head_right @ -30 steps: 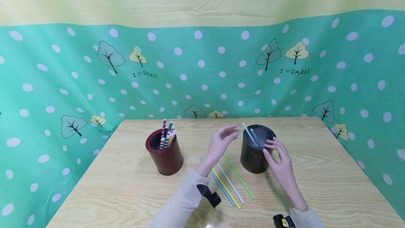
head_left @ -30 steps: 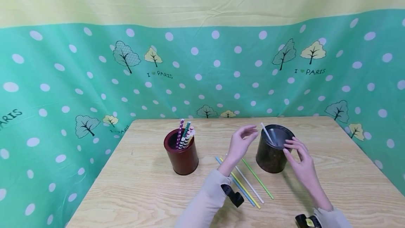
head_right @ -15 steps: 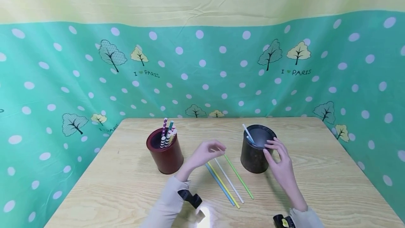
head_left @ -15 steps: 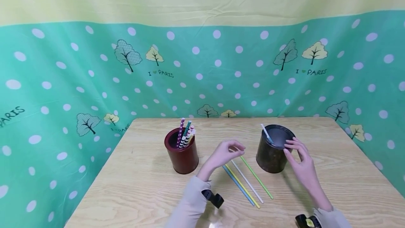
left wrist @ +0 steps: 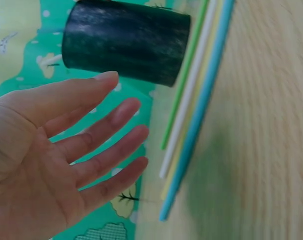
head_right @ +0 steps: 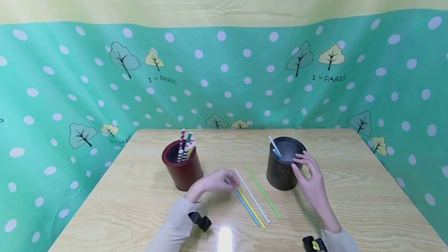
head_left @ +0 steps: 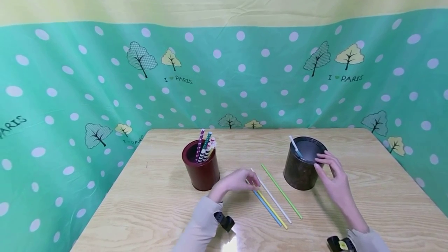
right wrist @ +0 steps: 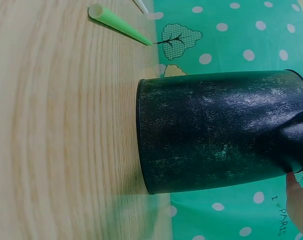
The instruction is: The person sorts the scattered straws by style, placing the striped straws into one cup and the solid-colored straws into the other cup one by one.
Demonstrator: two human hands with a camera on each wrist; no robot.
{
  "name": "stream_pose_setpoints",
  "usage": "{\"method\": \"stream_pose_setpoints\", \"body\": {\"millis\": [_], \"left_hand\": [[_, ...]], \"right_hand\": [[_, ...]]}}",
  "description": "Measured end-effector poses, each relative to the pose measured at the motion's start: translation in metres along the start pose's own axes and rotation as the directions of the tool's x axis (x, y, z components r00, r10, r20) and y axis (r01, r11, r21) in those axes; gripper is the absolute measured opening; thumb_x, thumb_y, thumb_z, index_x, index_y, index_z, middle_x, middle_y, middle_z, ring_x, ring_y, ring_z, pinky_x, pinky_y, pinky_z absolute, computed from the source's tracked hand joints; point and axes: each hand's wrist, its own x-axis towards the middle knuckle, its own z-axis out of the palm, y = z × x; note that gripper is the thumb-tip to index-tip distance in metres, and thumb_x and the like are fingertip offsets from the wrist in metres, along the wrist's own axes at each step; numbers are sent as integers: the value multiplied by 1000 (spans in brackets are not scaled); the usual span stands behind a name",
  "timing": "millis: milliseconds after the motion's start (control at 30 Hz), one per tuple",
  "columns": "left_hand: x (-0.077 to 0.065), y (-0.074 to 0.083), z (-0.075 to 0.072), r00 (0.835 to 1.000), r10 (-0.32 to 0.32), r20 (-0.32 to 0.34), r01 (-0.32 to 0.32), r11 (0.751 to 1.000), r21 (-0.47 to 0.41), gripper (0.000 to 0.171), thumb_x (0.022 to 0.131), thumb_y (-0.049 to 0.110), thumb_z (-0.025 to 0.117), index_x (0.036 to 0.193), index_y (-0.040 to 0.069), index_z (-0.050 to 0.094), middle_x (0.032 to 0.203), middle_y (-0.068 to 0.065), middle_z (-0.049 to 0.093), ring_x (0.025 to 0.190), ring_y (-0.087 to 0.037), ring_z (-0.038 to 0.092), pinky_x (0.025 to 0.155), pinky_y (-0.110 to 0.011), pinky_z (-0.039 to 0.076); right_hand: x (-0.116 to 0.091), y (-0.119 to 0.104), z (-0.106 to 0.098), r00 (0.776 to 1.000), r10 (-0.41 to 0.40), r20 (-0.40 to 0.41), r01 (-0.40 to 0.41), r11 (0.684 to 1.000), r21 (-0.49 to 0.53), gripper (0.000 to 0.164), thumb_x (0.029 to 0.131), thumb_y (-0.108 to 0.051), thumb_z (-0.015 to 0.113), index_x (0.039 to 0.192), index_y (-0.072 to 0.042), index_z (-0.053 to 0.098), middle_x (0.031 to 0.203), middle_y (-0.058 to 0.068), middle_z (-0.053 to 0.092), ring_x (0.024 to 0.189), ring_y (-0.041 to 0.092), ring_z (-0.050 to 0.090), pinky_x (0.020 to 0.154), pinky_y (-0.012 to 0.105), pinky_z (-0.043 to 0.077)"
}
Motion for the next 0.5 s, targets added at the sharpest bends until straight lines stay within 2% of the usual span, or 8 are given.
{"method": "stream_pose_setpoints", "body": {"millis": [100, 167, 333, 433, 500], "left_hand": [[-1, -5, 2, 1000, 3, 21, -4, 1000, 17, 14, 75, -1, 65, 88, 0, 65, 86, -8, 64, 81, -13, 58, 76, -23, 45], [-1, -7, 3, 999, 5, 33, -6, 999, 33, 14, 75, -3, 65, 88, 0, 65, 87, -8, 64, 84, -17, 58, 79, -26, 44], [0, -8, 5, 997, 14, 71, -22, 993, 119, 16, 73, -4, 64, 88, 3, 65, 87, -4, 64, 86, -18, 58, 79, -23, 43], [3, -9, 7, 997, 11, 82, -24, 988, 153, 16, 72, -4, 65, 86, 4, 66, 86, -3, 64, 84, -16, 58, 78, -21, 42], [5, -10, 8, 997, 12, 82, -25, 987, 161, 16, 72, -4, 65, 86, 4, 66, 85, -3, 64, 83, -16, 58, 77, -20, 42]], "right_hand": [[2, -19, 2, 999, 33, 3, -33, 997, -70, 19, 83, 1, 56, 100, 9, 57, 114, -4, 51, 124, 13, 31, 99, 15, 23], [2, -21, 2, 999, 48, 4, -48, 995, -88, 20, 83, 1, 57, 100, 9, 57, 114, -8, 50, 124, 12, 31, 98, 14, 24], [2, -24, 3, 999, 47, 2, -47, 995, -90, 19, 81, 4, 57, 99, 10, 57, 113, -7, 50, 124, 12, 32, 97, 13, 24], [2, -21, 2, 999, 46, 1, -45, 996, -74, 19, 81, 4, 57, 99, 9, 57, 113, -2, 51, 124, 15, 31, 98, 14, 24], [0, -8, 0, 1000, 21, -2, -21, 997, -69, 20, 82, 1, 58, 101, 7, 58, 115, 2, 51, 125, 16, 31, 99, 15, 24]]}}
